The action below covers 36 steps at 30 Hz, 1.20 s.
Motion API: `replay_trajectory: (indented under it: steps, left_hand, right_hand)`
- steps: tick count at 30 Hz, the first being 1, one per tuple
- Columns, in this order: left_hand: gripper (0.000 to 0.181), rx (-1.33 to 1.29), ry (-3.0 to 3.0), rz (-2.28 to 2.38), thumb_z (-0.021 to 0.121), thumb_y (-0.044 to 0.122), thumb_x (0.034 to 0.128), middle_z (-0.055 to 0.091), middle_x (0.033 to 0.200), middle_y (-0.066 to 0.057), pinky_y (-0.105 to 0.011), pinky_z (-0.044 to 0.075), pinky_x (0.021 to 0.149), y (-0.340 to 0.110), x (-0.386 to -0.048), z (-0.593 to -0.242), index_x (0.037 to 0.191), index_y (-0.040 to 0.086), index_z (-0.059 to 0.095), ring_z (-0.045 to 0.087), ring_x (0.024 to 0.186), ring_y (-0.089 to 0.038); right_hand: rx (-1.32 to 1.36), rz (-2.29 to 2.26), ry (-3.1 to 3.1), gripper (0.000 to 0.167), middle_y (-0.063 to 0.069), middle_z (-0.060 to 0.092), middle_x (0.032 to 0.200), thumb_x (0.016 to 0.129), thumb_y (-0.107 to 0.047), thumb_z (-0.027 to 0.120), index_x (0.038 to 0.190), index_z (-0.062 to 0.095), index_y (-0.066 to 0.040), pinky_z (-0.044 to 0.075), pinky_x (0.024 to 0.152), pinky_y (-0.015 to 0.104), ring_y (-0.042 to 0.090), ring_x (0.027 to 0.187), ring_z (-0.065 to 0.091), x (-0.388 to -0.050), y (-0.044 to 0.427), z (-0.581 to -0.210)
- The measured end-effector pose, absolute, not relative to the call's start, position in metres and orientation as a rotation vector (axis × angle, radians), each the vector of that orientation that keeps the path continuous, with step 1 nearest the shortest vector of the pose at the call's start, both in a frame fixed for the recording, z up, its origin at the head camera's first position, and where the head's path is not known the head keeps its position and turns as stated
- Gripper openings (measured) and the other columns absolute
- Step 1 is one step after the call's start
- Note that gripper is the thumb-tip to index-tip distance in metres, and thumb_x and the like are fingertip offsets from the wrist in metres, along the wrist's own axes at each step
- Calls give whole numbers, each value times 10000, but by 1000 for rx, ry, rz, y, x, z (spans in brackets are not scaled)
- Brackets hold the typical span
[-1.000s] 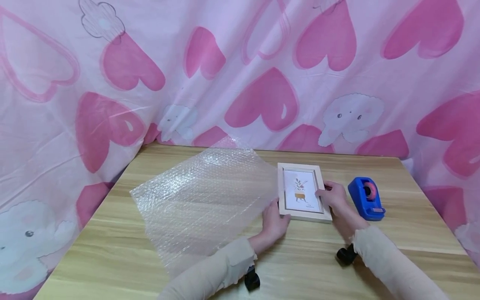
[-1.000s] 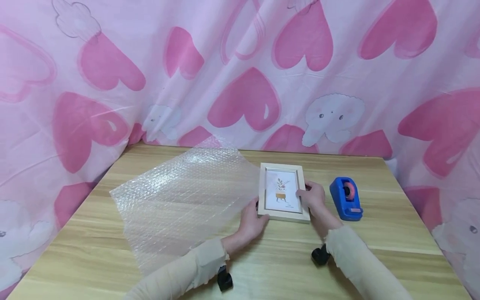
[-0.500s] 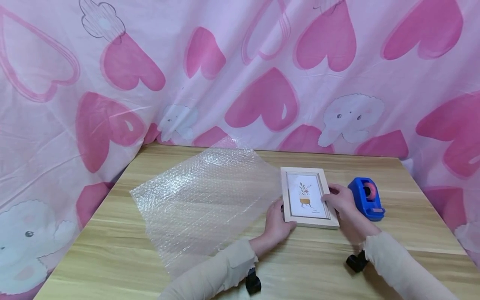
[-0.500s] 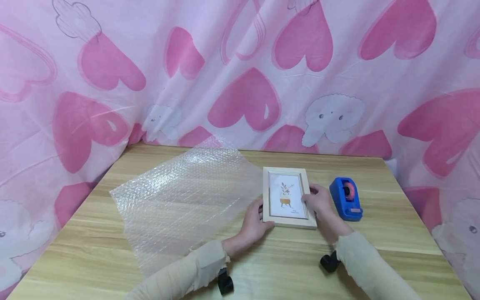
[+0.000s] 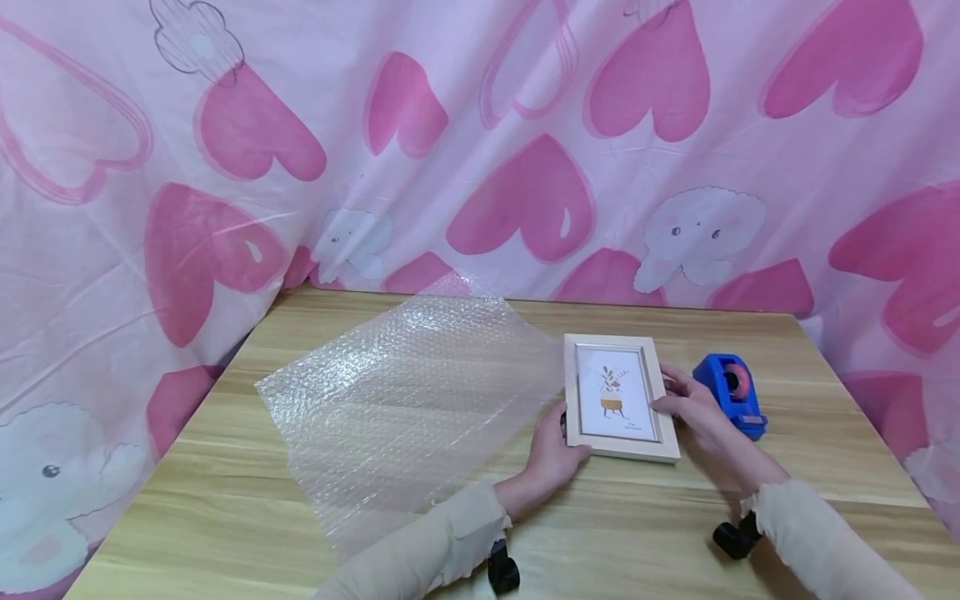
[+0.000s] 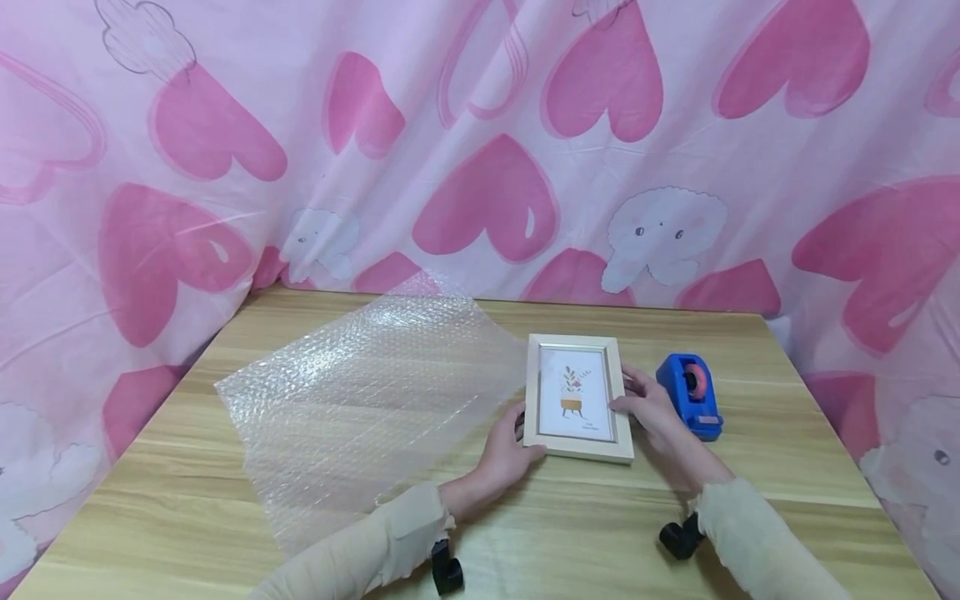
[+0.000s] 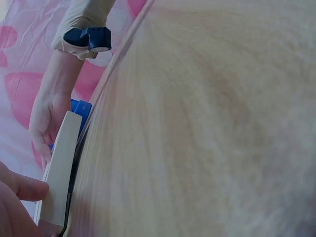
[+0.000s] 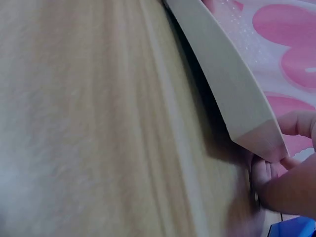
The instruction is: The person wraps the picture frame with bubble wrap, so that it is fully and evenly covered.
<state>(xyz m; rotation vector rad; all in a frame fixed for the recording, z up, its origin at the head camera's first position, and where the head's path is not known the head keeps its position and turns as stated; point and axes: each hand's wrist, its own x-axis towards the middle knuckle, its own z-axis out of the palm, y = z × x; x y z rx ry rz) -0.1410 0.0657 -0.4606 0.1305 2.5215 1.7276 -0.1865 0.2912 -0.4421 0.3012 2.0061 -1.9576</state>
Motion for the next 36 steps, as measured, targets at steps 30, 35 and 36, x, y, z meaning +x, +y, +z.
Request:
replay_trajectory:
  steps: [30, 35, 36]
  left_hand:
    - [682, 183, 2370, 1907, 666, -129, 648, 537, 1207, -98, -249, 444, 922, 83, -130, -446, 1278, 7, 442, 528, 1088, -202]
    - [666, 173, 2373, 1932, 692, -117, 635, 533, 1175, -51, -220, 457, 883, 86, -126, -435, 1248, 36, 480, 537, 1033, -172]
    - [667, 171, 2379, 1925, 696, -111, 638, 525, 1181, -46, -215, 453, 887, 87, -125, -432, 1250, 40, 480, 533, 1035, -167]
  right_hand:
    - [151, -2421, 1627, 920, -49, 474, 1189, 851, 152, 428, 1445, -82, -330, 533, 727, 285, 65, 919, 587, -148, 307, -438]
    - [67, -2507, 1548, 904, -89, 570, 1038, 846, 174, 390, 1450, -48, -336, 543, 712, 310, 117, 909, 609, -144, 309, -434]
    - [50, -2511, 1551, 897, -84, 567, 1044, 849, 172, 385, 1451, -46, -333, 544, 711, 310, 118, 912, 610, -143, 310, -433]
